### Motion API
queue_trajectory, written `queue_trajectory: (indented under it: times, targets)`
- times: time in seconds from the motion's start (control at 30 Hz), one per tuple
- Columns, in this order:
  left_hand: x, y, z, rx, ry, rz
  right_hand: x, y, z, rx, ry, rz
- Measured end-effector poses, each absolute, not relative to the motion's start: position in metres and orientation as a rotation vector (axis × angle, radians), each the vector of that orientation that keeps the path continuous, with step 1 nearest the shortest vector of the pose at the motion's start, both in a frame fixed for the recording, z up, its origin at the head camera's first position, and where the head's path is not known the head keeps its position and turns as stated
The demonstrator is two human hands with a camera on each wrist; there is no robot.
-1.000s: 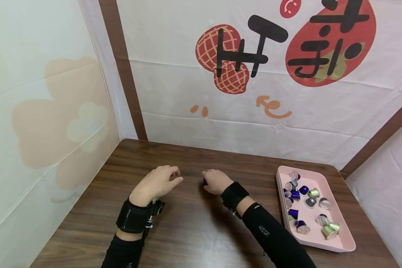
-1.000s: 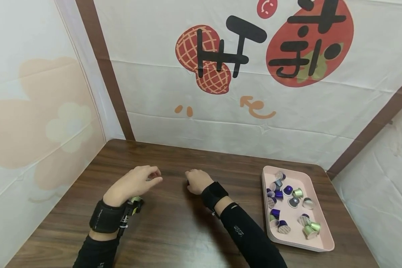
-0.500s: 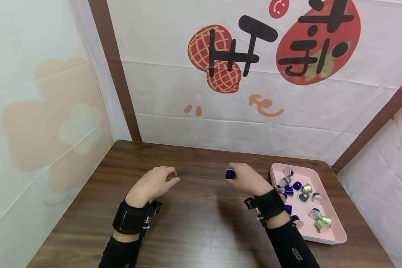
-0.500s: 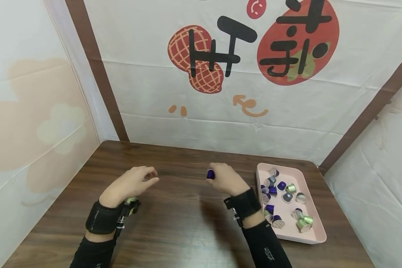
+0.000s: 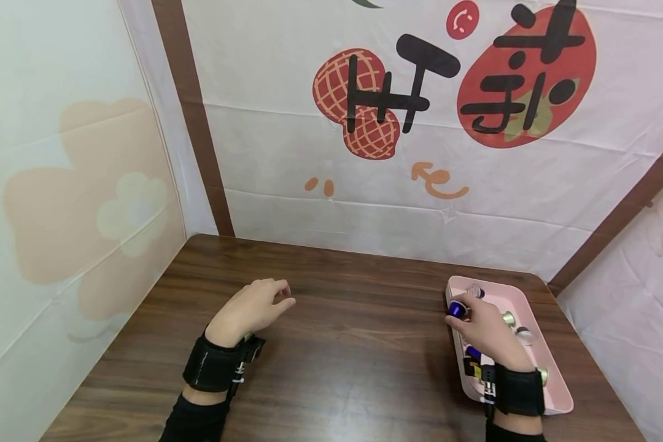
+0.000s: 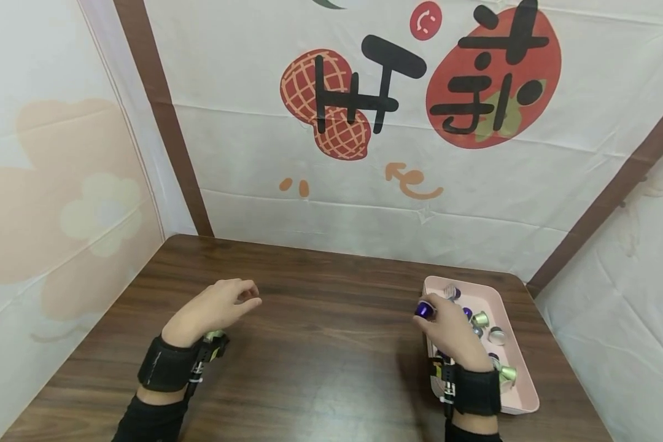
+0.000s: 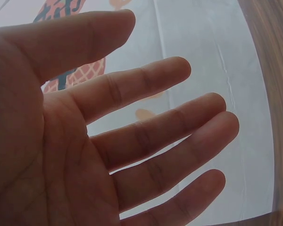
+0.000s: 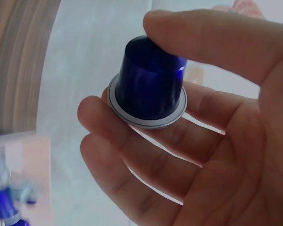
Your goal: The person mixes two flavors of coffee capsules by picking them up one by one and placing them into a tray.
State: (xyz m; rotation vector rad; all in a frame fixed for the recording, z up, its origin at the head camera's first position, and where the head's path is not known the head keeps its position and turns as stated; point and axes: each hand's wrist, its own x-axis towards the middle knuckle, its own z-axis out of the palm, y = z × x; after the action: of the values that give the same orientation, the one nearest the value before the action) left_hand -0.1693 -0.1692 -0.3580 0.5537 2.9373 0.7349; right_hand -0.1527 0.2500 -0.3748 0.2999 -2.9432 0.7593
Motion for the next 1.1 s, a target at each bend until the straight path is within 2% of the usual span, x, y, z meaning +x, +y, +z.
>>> queue_trajectory:
  times: [0.4,1.1]
  targets:
    - [-0.171,-0.172,-0.359,0.538,2.931,0.735,-0.146,0.313,-0.385,0.14,-2.987,0.743]
    - [-0.169,-0.184,-0.358,0.495,2.886,0.711,-0.145,0.33,-0.386,-0.07,-3.107,0.78]
